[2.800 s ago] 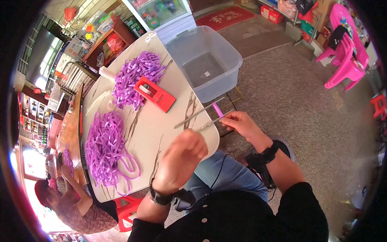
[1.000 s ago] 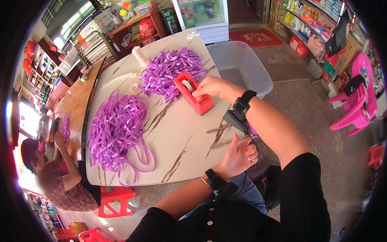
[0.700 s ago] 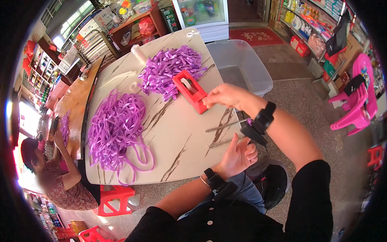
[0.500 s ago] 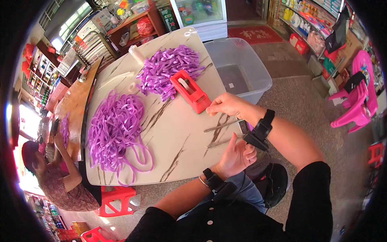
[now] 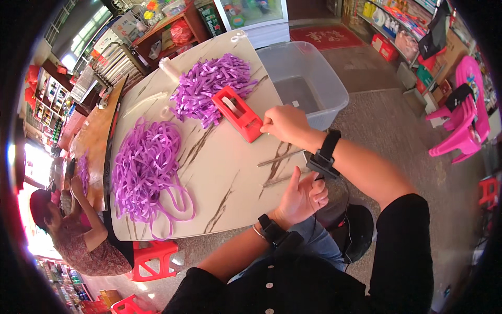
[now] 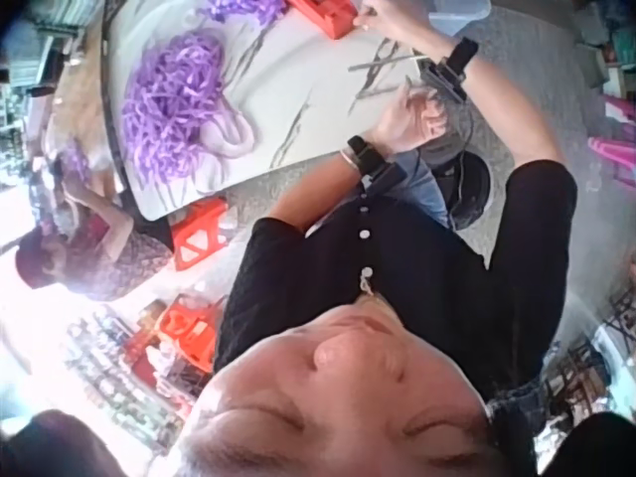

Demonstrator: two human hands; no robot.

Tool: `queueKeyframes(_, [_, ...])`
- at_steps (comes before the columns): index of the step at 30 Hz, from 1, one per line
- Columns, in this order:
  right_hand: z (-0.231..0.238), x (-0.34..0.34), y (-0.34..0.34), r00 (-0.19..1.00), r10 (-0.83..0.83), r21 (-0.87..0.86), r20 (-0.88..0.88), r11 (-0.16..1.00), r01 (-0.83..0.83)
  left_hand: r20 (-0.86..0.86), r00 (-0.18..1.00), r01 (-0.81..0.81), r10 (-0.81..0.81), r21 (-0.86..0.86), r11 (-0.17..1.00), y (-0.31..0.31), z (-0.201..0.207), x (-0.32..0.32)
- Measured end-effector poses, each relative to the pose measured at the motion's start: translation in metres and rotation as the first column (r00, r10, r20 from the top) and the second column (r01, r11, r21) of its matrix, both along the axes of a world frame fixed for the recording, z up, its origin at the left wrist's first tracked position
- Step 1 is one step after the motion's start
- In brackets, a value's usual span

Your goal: Wrapping purple plastic ribbons around a wooden frame to create bows.

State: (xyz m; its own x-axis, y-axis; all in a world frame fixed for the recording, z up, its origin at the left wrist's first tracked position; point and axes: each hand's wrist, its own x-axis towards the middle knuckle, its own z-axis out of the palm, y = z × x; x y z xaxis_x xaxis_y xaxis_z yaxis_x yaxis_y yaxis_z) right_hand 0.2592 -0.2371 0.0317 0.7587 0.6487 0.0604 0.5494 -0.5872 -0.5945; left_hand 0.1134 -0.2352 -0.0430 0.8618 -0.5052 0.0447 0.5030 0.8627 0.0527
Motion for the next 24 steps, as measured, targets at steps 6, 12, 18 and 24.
queueKeyframes(6, [-0.013, 0.006, -0.018, 0.995, 0.03, -0.127, 0.099, 0.992, -0.018, 0.022, 1.0, 0.016, -0.015, -0.007, 1.0, -0.001, -0.001, 0.0])
queueKeyframes(12, [0.008, 0.025, -0.065, 0.843, 0.294, 0.275, -0.451, 0.944, -0.182, 0.014, 1.0, 0.002, -0.003, 0.036, 0.999, 0.002, -0.001, -0.001])
queueKeyframes(18, [0.014, 0.029, -0.112, 0.704, 0.345, 0.029, -0.621, 0.907, -0.419, -0.004, 1.0, 0.013, -0.013, 0.014, 1.0, 0.0, 0.003, 0.0])
queueKeyframes(24, [0.013, 0.023, -0.114, 0.756, 0.343, -0.189, -0.558, 0.834, -0.518, 0.006, 1.0, 0.018, -0.018, 0.032, 0.999, 0.001, 0.003, 0.0])
